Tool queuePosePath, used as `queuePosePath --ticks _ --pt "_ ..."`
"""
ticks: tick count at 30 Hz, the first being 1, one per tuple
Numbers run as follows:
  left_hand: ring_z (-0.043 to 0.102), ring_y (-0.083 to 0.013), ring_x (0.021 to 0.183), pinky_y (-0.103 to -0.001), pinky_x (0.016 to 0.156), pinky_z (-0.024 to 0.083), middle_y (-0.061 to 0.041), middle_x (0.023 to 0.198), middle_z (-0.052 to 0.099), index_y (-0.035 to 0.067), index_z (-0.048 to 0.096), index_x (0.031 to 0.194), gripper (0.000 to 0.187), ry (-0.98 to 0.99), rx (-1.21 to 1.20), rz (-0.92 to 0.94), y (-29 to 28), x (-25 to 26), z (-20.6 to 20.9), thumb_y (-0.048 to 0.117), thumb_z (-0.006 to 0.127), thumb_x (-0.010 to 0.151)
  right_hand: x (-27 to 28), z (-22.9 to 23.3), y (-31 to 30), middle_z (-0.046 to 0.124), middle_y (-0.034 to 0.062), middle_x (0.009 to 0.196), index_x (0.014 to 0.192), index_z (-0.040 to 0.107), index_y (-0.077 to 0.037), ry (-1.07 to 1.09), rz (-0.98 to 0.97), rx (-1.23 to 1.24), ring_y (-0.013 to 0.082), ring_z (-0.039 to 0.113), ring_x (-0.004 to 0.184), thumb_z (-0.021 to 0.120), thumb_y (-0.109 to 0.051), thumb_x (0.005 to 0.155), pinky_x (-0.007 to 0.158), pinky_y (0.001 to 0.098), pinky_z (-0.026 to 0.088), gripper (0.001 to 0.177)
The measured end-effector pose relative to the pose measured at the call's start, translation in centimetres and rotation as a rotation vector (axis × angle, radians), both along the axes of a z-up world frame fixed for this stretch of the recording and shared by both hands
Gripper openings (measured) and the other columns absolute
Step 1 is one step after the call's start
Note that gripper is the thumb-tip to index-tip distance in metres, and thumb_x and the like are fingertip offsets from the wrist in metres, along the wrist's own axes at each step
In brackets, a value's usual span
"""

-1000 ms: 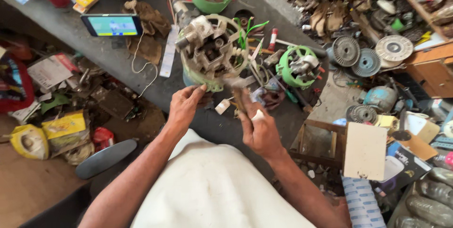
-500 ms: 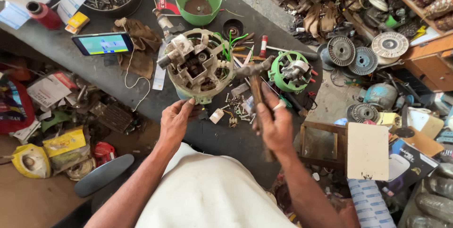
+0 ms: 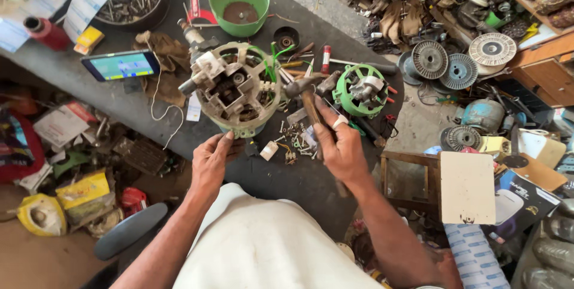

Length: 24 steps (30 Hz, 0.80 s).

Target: The person works on a disassembled electrical motor on a cluttered workbench. They use a hammer to tap the motor housing and a screwdriver to adjust internal components while handling wires and small parts.

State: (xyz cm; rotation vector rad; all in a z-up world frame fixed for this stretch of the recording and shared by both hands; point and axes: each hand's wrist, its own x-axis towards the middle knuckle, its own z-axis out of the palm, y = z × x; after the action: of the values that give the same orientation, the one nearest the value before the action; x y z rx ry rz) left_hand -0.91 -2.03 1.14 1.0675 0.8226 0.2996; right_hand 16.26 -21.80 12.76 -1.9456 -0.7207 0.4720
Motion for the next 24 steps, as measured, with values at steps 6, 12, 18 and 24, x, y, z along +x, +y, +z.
queuePosePath --ticks 6,12,18,24 --pt "0.071 -0.0169 0.086 -0.032 0.081 0.059 -0.011 0.098 0.076 -0.007 0.072 0.112 0.039 -0.012 -0.031 0.010 -0.4 -0.1 -0.5 0.029 0.063 0.101 0.8 -0.9 -0.6 0.064 0.0049 0.082 0.153 0.053 -0.010 -0.024 0.030 0.020 0.0092 0.053 0.058 0.057 -0.009 0.103 0.053 0.0280 0.047 0.050" --pt "0.071 -0.0146 0.090 -0.030 0.082 0.056 -0.010 0.098 0.077 -0.007 0.072 0.114 0.038 -0.014 -0.054 -0.049 0.0 0.0 -0.3 0.028 0.064 0.100 1.9 -9.4 -5.1 0.073 0.0168 0.101 0.146 0.053 -0.006 -0.378 -0.145 -0.119 0.0278 0.072 0.076 0.063 -0.013 0.100 0.069 0.0390 0.057 0.048" --pt "0.064 -0.0082 0.086 -0.025 0.079 0.052 -0.005 0.095 0.075 -0.006 0.073 0.115 0.038 -0.012 -0.020 -0.123 0.4 -0.3 0.2 0.027 0.068 0.097 1.0 -17.3 -10.2 0.068 0.0258 0.113 0.137 0.061 -0.005 -0.504 -0.163 -0.476 0.0439 0.067 0.101 0.068 -0.014 0.093 0.086 0.0471 0.054 0.045" --pt "0.056 -0.0076 0.077 -0.026 0.066 0.047 -0.003 0.086 0.070 -0.005 0.075 0.112 0.034 0.052 -0.137 -0.189 1.4 -0.3 0.9 0.025 0.071 0.095 5.9 -10.0 -1.8 0.065 0.0114 0.113 0.130 0.062 0.000 0.067 -0.286 -0.111 0.0209 0.063 0.104 0.070 -0.021 0.097 0.094 0.0322 0.051 0.039"
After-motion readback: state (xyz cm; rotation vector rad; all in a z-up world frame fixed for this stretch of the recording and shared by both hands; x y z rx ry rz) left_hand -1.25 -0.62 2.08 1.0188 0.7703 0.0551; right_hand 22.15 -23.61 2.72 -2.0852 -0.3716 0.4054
